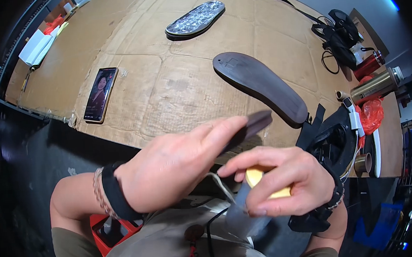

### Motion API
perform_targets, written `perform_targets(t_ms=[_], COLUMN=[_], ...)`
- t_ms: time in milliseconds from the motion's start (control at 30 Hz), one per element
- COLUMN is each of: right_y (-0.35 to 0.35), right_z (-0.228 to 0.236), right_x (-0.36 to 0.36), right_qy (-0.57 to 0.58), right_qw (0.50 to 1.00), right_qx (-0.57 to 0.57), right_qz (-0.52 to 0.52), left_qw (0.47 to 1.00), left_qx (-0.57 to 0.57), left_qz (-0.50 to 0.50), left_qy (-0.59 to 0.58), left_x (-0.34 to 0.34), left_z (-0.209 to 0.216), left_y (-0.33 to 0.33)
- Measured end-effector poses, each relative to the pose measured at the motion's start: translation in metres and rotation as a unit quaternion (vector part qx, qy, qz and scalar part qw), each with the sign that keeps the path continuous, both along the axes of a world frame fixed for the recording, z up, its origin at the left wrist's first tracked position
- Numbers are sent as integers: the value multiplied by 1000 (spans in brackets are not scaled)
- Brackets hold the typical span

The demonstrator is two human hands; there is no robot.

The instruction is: Applying double-sided tape or adhesive strips to the edges of shoe soles and lasts.

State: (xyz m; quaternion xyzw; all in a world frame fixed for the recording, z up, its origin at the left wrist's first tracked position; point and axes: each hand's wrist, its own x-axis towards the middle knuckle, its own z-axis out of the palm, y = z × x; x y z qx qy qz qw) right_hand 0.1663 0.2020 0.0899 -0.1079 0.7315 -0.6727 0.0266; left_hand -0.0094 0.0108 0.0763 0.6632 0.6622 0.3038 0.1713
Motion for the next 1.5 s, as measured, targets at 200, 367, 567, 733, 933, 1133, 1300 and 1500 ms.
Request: perform_targets(t_ms=[200, 367, 567, 733, 933, 1133, 1300, 1500], right_y=[10, 17, 17, 16, 1, -3, -6, -13], right_z=[-12, -35, -54, -63, -55, -54, -56, -59], right_x=[11, 16, 20, 25, 29, 33, 41, 46], right_qy=[-54, -49, -98, -73, -114, -112, -108, -113], right_qw=[991, 986, 965, 957, 955, 975, 976, 973], right_qx=[-6, -44, -112, -168, -178, -101, -60, -14], right_qz=[-124, -155, -214, -224, -209, -164, -179, -203], left_qw=[999, 993, 964, 953, 989, 948, 935, 840], left_qx=[-46, -112, -158, -156, 63, -93, -115, -124], left_qz=[-25, -19, -16, 95, 3, -45, -42, -78], left_qy=[12, -9, 211, 240, -136, -302, -332, -522], left_x=[-32, -33, -15, -27, 0, 9, 4, 8], left_z=[-35, -28, -49, -60, -39, -38, -38, -54], left_y=[11, -3, -13, -4, 9, 27, 19, 10])
